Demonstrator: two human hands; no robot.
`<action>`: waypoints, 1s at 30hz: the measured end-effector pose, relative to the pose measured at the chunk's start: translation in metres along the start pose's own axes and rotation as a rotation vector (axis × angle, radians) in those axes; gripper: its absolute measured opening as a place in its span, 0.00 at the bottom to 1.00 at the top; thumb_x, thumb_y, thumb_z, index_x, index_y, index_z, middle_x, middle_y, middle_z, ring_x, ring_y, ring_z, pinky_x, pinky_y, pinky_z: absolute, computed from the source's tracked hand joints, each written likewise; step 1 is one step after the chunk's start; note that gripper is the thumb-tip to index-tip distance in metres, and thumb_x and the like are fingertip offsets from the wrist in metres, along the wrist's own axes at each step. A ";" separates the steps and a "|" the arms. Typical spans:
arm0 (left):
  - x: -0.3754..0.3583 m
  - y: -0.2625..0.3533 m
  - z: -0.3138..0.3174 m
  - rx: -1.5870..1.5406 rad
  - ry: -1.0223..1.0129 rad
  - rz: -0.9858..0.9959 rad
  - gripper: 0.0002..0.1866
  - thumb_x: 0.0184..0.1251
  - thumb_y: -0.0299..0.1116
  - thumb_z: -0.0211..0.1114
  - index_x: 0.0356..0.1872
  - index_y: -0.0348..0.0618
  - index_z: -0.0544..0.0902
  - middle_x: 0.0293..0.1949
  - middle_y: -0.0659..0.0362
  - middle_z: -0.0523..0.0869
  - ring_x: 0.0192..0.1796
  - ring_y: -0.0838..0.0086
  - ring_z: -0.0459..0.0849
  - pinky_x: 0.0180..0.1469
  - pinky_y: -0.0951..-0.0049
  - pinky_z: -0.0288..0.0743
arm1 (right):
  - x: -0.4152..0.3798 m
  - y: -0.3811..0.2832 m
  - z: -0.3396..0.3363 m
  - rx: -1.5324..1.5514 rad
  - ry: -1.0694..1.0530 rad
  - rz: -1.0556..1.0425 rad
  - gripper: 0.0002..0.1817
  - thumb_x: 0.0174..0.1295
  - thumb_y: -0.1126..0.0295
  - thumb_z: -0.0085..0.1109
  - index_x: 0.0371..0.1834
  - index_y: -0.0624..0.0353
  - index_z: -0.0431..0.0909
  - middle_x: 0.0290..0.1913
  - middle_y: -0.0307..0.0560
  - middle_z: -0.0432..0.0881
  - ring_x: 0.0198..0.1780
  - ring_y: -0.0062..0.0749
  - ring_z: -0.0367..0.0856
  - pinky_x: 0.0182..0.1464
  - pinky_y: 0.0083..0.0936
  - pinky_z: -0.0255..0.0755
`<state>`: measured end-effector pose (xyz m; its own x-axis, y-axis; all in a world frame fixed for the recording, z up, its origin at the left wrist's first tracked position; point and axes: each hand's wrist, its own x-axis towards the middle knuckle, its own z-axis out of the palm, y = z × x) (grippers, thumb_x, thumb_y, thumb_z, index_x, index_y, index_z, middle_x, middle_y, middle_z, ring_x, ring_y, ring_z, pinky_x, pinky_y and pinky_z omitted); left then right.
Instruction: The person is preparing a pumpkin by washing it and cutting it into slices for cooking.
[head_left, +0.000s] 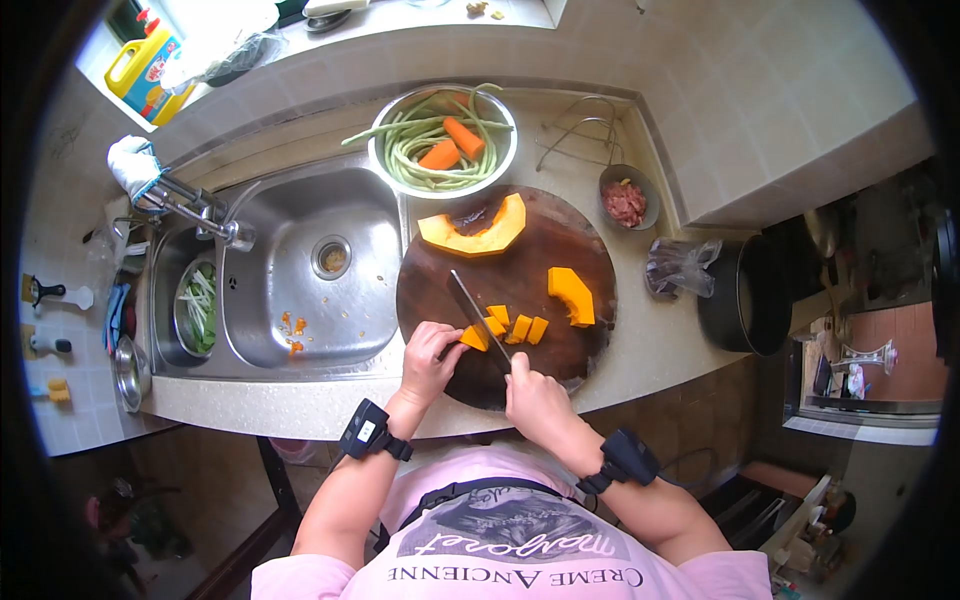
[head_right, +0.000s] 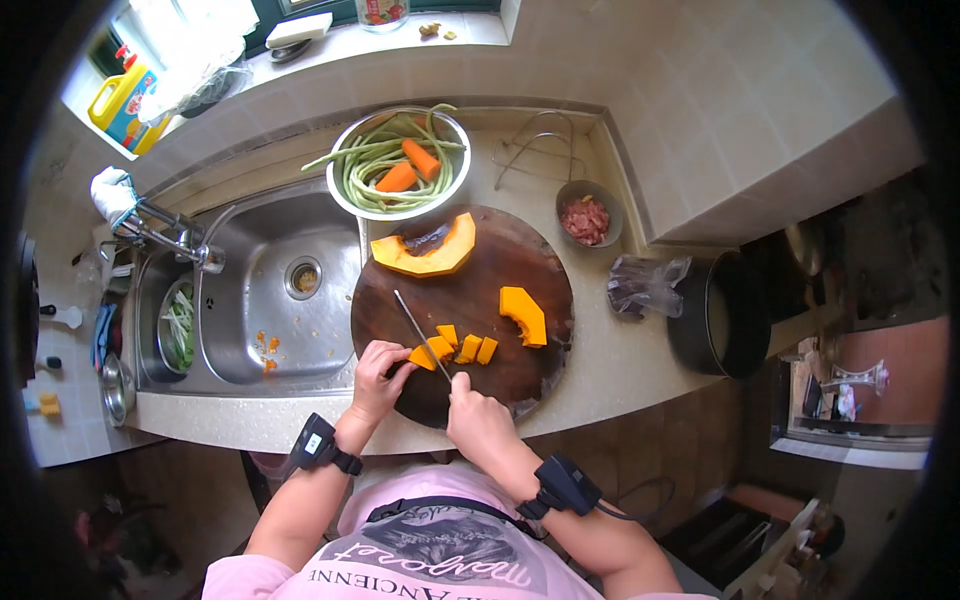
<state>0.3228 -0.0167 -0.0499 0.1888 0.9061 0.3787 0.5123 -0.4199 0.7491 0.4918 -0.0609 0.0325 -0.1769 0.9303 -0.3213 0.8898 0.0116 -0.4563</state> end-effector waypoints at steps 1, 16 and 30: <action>0.001 -0.001 0.001 0.001 0.008 0.001 0.12 0.41 0.22 0.70 0.29 0.37 0.78 0.30 0.54 0.80 0.35 0.61 0.78 0.38 0.68 0.72 | 0.007 0.001 0.003 -0.012 -0.018 -0.007 0.09 0.56 0.73 0.47 0.36 0.64 0.61 0.19 0.59 0.77 0.24 0.54 0.80 0.26 0.45 0.75; 0.004 0.016 0.003 0.033 -0.012 -0.113 0.16 0.42 0.23 0.66 0.35 0.38 0.76 0.36 0.52 0.79 0.40 0.61 0.76 0.43 0.67 0.72 | -0.015 0.028 0.012 0.223 0.440 -0.160 0.08 0.61 0.67 0.49 0.38 0.58 0.66 0.22 0.54 0.78 0.23 0.50 0.78 0.22 0.39 0.72; 0.037 0.039 0.047 0.127 -0.213 -0.233 0.33 0.46 0.44 0.69 0.55 0.43 0.69 0.55 0.54 0.70 0.57 0.61 0.66 0.57 0.61 0.60 | -0.091 0.062 0.037 1.024 0.221 0.503 0.09 0.65 0.67 0.43 0.35 0.62 0.65 0.14 0.44 0.73 0.11 0.27 0.73 0.13 0.23 0.67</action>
